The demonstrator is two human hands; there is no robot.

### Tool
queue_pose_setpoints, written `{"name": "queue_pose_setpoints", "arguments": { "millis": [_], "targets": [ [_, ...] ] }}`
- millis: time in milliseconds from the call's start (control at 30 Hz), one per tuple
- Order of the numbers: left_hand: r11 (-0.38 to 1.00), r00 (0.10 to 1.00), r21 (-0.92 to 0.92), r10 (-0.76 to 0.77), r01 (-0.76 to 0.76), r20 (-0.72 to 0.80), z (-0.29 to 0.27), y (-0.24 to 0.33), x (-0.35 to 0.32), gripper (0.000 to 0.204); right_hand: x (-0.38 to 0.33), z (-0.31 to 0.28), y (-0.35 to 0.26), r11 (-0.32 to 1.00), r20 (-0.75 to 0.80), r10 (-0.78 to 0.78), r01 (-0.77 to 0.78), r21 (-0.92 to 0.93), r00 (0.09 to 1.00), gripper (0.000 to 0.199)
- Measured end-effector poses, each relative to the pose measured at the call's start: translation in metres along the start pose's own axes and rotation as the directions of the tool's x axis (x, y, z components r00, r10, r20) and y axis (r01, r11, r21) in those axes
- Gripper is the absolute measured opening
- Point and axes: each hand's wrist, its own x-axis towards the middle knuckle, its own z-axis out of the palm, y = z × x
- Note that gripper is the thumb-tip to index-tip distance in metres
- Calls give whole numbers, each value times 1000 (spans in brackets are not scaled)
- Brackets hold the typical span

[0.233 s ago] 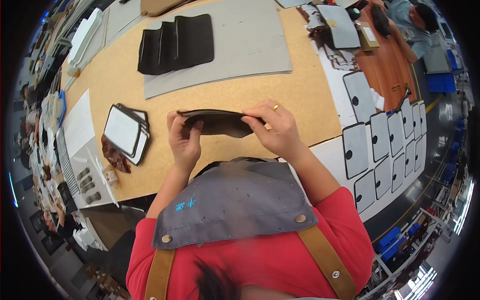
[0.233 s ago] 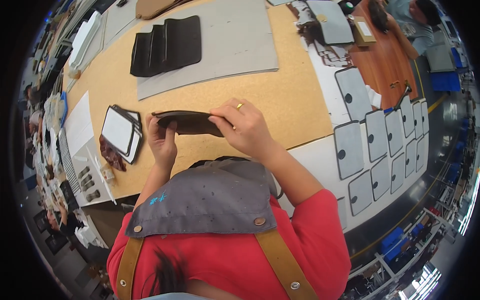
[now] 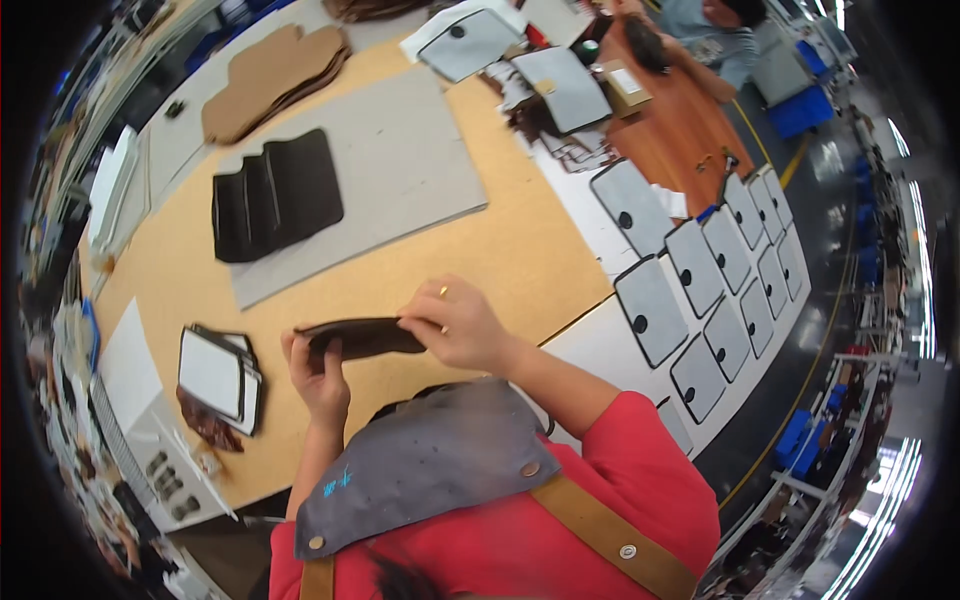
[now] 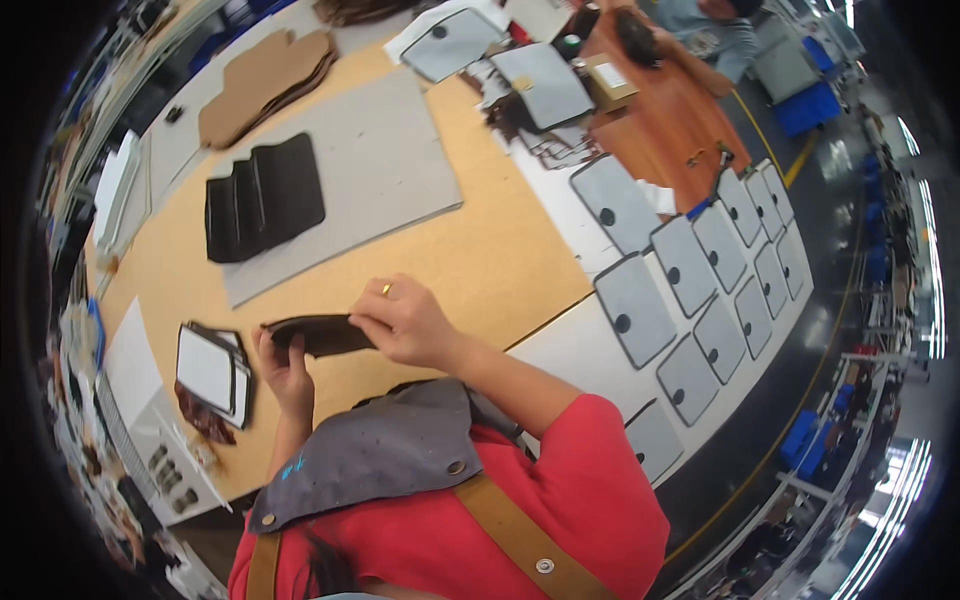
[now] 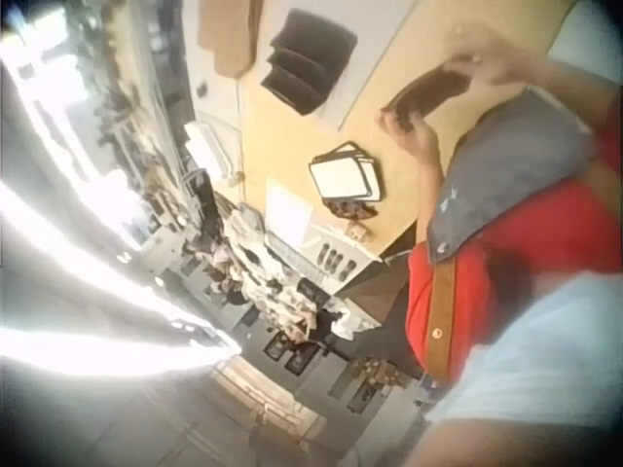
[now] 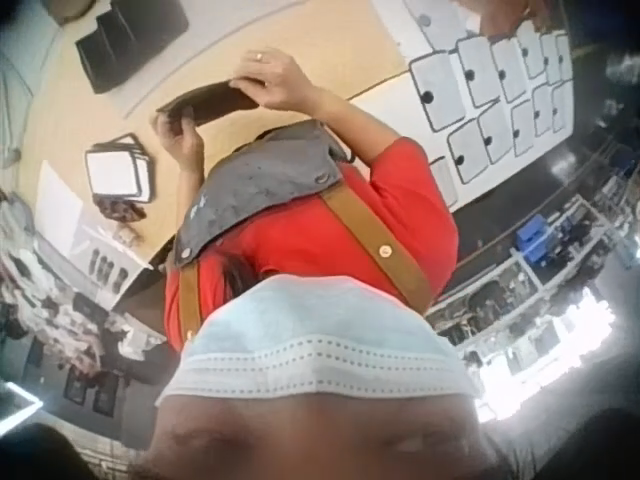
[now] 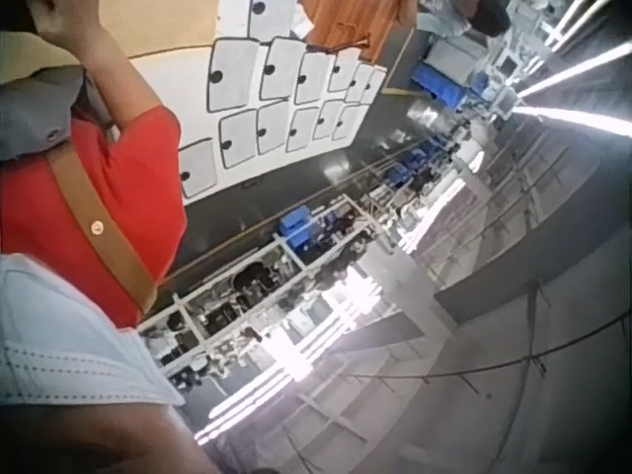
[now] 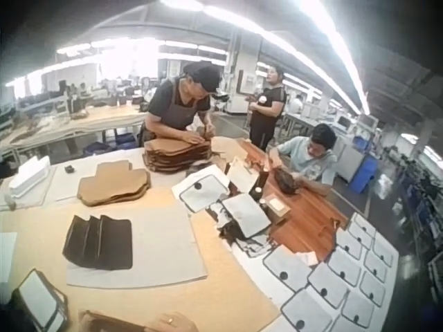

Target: Assembling leather bag components by aligning and pressing pieces together.

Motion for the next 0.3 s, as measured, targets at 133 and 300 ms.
{"name": "queue_pose_setpoints", "arguments": {
  "millis": [133, 300],
  "targets": [
    [1000, 999, -11, 29, -28, 24, -5, -4, 4, 13, 4, 0, -4, 998, 53, 41, -43, 37, 998, 10],
    [995, 996, -39, 90, -89, 28, -8, -11, 12, 11, -4, -3, 5, 993, 54, 101, -104, 57, 993, 17]
  ]
}}
